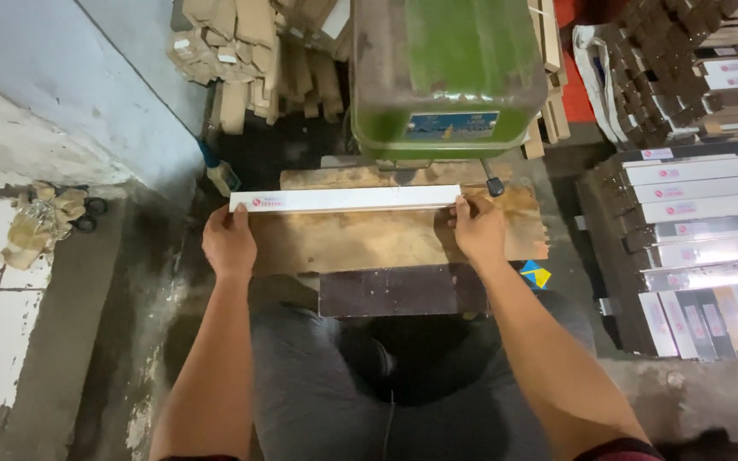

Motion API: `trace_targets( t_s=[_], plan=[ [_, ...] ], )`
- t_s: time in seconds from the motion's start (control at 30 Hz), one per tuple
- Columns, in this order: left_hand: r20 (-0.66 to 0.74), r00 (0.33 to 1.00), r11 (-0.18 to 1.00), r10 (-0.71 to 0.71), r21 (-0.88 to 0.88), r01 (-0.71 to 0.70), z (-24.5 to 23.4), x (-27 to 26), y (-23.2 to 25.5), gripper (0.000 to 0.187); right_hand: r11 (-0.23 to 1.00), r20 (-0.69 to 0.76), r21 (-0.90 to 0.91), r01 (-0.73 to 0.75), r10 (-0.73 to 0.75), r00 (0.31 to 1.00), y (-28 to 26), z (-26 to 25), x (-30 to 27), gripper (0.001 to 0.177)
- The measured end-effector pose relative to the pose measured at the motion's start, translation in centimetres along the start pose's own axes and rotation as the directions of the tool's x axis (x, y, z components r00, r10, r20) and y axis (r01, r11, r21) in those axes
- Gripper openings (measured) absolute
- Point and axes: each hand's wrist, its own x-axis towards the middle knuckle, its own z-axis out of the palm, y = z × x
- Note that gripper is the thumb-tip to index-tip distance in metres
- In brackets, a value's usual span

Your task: Punching holes into white strips using a machine

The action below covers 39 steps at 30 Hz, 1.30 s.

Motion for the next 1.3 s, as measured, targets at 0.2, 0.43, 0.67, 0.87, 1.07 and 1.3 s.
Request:
trace_targets(
  t_s=[0.2,0.43,0.67,0.87,1.07,1.3],
  plan=[
    [-0.047,0.996,0.997,0.075,0.004,-0.075,-2.9,0.5,-0.7,0.041,0.993,-0.022,-0.007,0.115,-0.115,0.993,-3.6,0.7,-3.5,0.044],
    [-0.084,0.995,0.99,0.048,0.134,-0.036,-5.9,3.0,-4.3,0.039,0.982,0.053,0.08,0.172,-0.176,0.983,-5.8,3.5,-4.4,0.041],
    [-0.028,0.999,0.993,-0.015,0.116,0.018,-6.3,2.8,-2.4,0.043,0.999,0.121,-0.008,0.041,-0.039,0.992,-6.9,3.2,-4.2,0.046],
    [-0.013,1.0,0.996,-0.018,0.092,0.019,-6.3,2.4,-1.0,0.044,0.999,0.149,0.048,-0.003,-0.005,0.989,-7.0,2.8,-4.0,0.041],
    [-0.319,0.909,0.953,0.267,0.226,-0.201,-2.8,2.1,-1.0,0.044,0.994,0.123,0.056,0.095,-0.101,0.987,-7.5,0.2,-4.9,0.036],
    [-0.305,0.417,0.487,0.856,0.204,-0.849,5.7,-7.8,6.7,0.033,0.922,-0.081,0.373,0.106,-0.081,0.993,-4.5,-9.1,-2.4,0.024]
  ],
)
